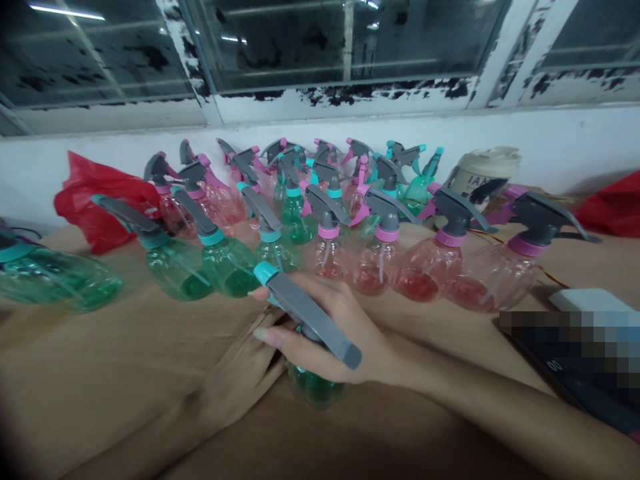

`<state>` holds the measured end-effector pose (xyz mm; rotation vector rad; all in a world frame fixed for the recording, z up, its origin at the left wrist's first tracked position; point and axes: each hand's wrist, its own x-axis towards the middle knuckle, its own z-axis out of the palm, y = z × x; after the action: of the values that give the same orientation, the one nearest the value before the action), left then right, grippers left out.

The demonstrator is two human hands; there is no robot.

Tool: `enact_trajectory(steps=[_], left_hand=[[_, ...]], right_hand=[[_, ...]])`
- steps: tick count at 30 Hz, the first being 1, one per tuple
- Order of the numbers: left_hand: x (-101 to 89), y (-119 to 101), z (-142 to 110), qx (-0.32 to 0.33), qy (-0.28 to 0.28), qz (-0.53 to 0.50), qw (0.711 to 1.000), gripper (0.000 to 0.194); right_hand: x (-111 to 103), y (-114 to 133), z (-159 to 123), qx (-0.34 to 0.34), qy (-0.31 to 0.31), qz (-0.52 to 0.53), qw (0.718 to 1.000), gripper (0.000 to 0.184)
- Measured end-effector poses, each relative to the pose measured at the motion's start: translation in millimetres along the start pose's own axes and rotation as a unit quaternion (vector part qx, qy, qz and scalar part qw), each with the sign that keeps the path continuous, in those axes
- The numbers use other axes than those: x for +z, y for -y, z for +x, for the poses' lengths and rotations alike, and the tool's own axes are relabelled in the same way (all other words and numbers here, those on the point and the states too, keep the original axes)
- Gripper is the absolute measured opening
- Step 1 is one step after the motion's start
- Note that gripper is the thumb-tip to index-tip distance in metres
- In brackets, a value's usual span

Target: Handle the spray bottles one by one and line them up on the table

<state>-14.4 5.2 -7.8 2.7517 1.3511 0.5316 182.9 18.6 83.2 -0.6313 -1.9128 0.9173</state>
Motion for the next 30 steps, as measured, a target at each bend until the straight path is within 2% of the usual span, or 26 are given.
enact_trajectory(steps=[5,11,14,18,25,30], left_hand=[[-8.6,-4.2,1.2,0.006,0.003,-0.001,1.000,0.037],[-12.2,-6.4,2.2,0.017,0.002,0.009,1.000,0.037],[-9.2,-5.1,1.9,0.021,-0.009,0.018,1.000,0.038],[-7.6,-4.1,2.1,0.011,0.004,0.016,1.000,0.038],[-12.8,-6.4,5.4,0.006,0.036,0.019,0.999,0.039],[-9.0,-3.7,3.6,0.010,0.022,0.012,1.000,0.038]], right_hand=[[-3.3,0.1,3.8,-0.047,0.021,-0.041,0.998,0.008],[-4.4,-5.3,6.0,-0.069,0.012,-0.044,0.997,0.008],[-5.2,-5.8,5.3,-0.038,0.018,-0.024,0.999,0.014],[-5.1,-4.2,1.8,0.007,0.015,-0.030,0.999,0.029],[-3.9,-2.7,-0.5,0.002,0.003,-0.019,1.000,0.039],[-2.7,-2.6,-0.4,0.001,0.000,0.004,1.000,0.038]])
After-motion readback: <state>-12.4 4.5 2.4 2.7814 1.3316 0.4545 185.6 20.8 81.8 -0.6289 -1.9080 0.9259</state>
